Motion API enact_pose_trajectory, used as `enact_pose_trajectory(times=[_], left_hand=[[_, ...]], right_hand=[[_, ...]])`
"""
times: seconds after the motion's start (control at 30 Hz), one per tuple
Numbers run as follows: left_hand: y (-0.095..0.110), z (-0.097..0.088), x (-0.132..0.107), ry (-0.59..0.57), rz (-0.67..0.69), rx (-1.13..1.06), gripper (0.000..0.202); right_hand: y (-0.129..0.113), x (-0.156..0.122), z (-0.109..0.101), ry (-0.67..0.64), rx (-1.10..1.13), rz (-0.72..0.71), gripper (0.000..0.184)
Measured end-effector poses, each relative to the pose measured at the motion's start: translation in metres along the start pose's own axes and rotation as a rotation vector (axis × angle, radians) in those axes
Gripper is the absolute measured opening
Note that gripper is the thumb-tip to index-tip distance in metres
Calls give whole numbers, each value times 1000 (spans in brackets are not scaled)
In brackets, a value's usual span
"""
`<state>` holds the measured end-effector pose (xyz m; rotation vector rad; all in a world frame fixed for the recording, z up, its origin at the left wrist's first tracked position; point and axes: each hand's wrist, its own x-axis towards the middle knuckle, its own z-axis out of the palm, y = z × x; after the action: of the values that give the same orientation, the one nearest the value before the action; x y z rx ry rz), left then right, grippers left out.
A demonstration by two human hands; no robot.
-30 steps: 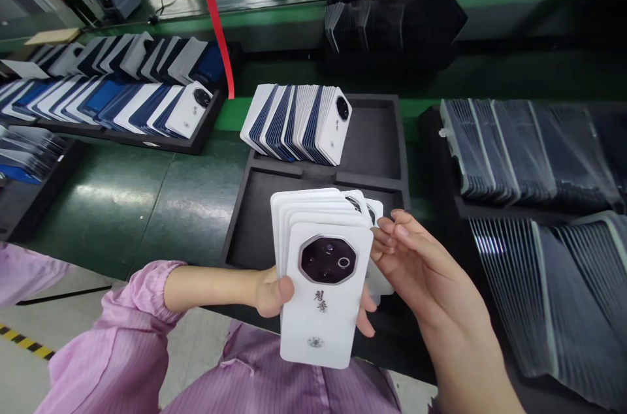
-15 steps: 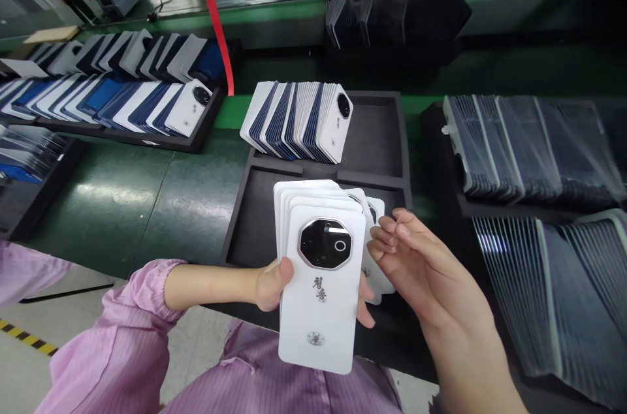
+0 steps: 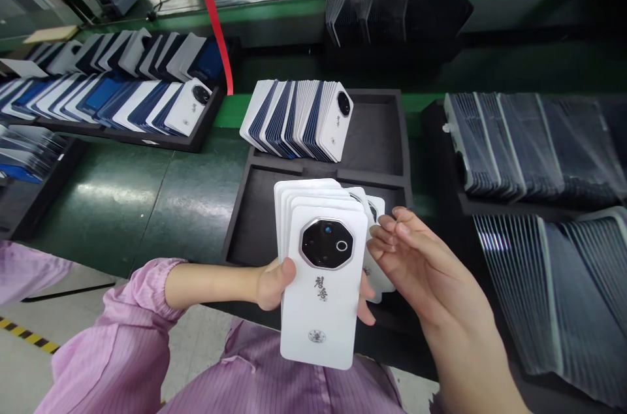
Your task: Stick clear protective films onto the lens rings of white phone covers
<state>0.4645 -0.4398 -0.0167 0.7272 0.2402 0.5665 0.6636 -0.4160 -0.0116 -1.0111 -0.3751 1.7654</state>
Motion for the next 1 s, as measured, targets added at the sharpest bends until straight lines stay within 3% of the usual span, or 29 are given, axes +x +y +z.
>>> enact_pose_trajectory(times=[0.67,1.0], left_hand=[[0,-1,0,1,-23,-3,96],[-1,-5,-1,6,-44,-121,95]], right_hand=[[-1,0,2,3,60,20,29],[-1,-1,0,29,55,11,29]])
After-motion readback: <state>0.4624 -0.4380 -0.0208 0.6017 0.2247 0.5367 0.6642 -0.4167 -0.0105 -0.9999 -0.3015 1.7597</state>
